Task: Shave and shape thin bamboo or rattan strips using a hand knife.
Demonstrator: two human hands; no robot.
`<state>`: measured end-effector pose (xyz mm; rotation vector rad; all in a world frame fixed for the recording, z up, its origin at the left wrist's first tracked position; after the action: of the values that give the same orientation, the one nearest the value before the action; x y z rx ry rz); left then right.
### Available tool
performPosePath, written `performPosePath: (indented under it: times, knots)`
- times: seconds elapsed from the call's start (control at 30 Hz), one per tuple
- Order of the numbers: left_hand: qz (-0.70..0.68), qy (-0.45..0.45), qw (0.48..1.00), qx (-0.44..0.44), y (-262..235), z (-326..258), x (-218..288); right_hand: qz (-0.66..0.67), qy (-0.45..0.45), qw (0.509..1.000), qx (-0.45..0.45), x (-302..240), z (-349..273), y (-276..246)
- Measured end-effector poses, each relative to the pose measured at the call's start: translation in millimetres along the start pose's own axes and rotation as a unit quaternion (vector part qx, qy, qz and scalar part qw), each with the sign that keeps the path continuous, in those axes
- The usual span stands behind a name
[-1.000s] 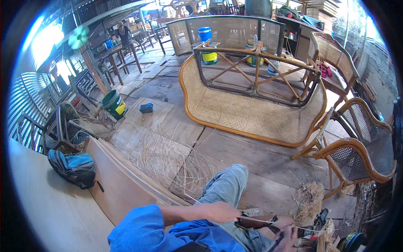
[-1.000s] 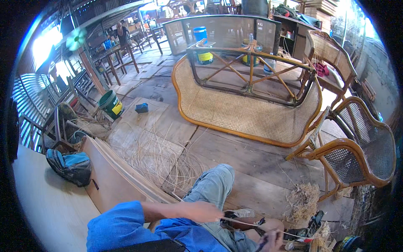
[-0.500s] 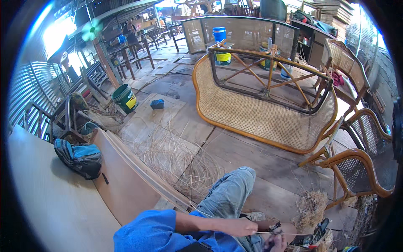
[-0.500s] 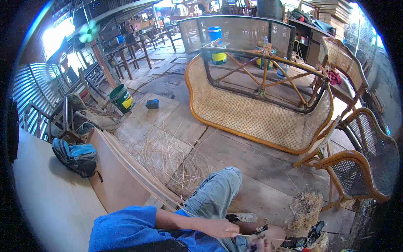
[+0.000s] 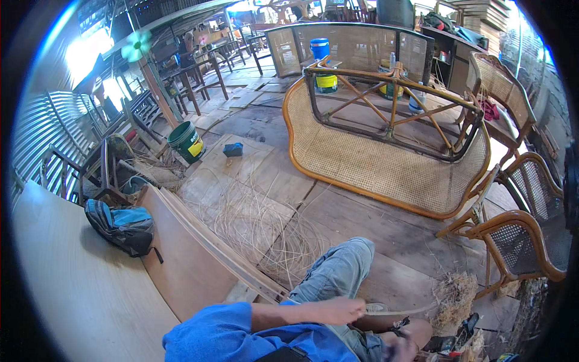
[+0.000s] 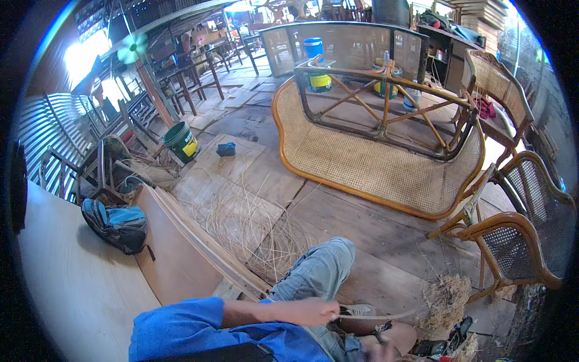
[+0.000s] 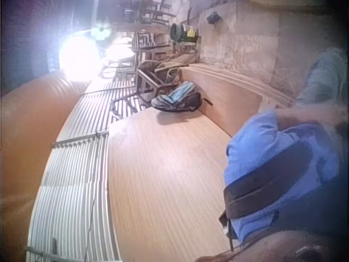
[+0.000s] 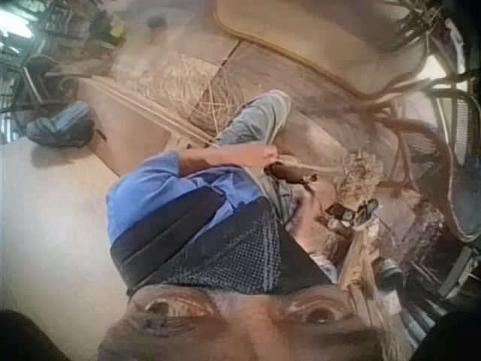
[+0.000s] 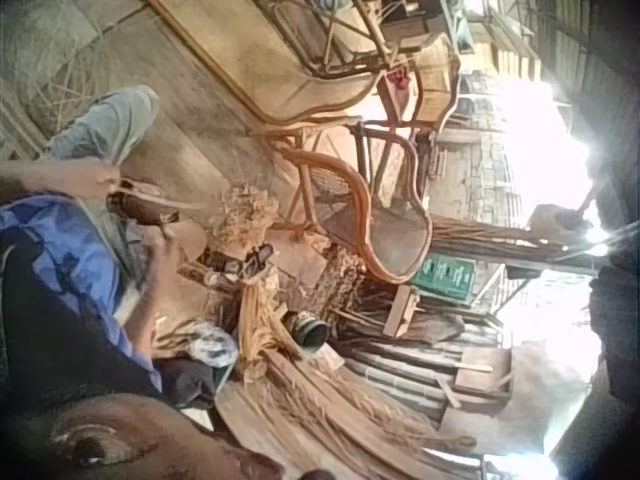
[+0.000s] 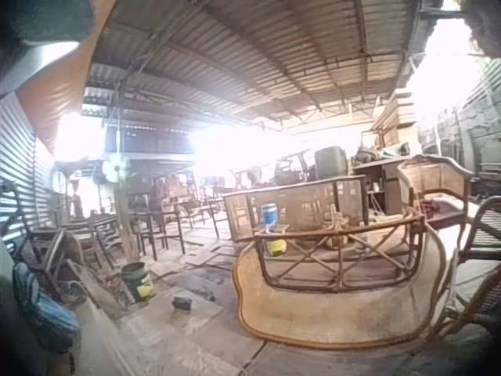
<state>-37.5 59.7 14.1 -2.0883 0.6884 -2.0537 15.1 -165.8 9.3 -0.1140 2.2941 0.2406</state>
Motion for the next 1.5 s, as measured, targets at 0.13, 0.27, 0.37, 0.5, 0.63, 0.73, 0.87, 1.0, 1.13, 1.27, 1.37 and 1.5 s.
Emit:
performPosePath:
  times: [0.13,0.27,0.37,0.5,0.63,0.73,0.87,1.0,1.13,1.27,1.37,1.5]
  knots:
    - [0.014,0.106,0.994,0.006,20.8,19.7,11.0,0.044,-0.044,0.995,-0.08,0.5,-20.7,71.1]
    - [0.038,0.038,0.998,-0.037,3.6,8.1,20.6,0.003,-0.047,0.999,-0.022,19.7,21.8,14.7]
    - [-0.011,0.04,0.999,0.013,10.4,6.5,6.0,-0.026,0.01,0.999,0.015,-0.6,4.2,16.3]
    - [-0.019,0.08,0.996,0.035,20.7,20.0,6.3,0.002,-0.04,0.985,-0.166,9.8,0.0,48.9]
    - [-0.046,0.017,0.998,0.035,22.0,22.7,-5.5,-0.023,0.013,0.987,-0.161,8.9,4.3,54.8]
    - [-0.05,0.03,0.997,0.059,25.3,23.9,-13.1,-0.022,0.02,0.983,-0.184,9.0,4.9,57.2]
    - [-0.08,0.056,0.994,0.057,20.6,24.4,2.2,-0.066,0.006,0.985,-0.159,7.6,5.3,57.2]
    - [-0.051,0.088,0.995,0.016,13.3,18.1,13.5,-0.051,0.044,0.983,-0.171,23.3,12.7,46.4]
    - [-0.102,0.092,0.989,-0.048,10.6,2.5,10.6,0.03,0.022,0.996,-0.083,14.7,1.6,41.1]
    - [-0.112,0.07,0.986,-0.105,8.5,-17.4,-6.1,0.021,0.014,0.997,-0.079,27.4,20.1,9.2]
    - [-0.13,0.053,0.981,-0.132,-3.1,-25.3,2.4,-0.074,0.045,0.996,-0.005,-8.7,-11.8,29.5]
    - [-0.13,0.016,0.979,-0.154,-23.7,-42.2,8.1,0.002,0.054,0.997,0.055,2.6,4.3,18.7]
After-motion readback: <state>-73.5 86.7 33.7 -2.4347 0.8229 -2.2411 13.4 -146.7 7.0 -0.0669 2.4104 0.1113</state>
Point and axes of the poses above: each hand's wrist, its own z-axis towards the middle knuckle, its own y-axis out of the palm, x = y × z, the point moved 4 cm from there along z, towards the middle knuckle, and after that the axes turned 15 degrees about y, right-handed, at the moved point
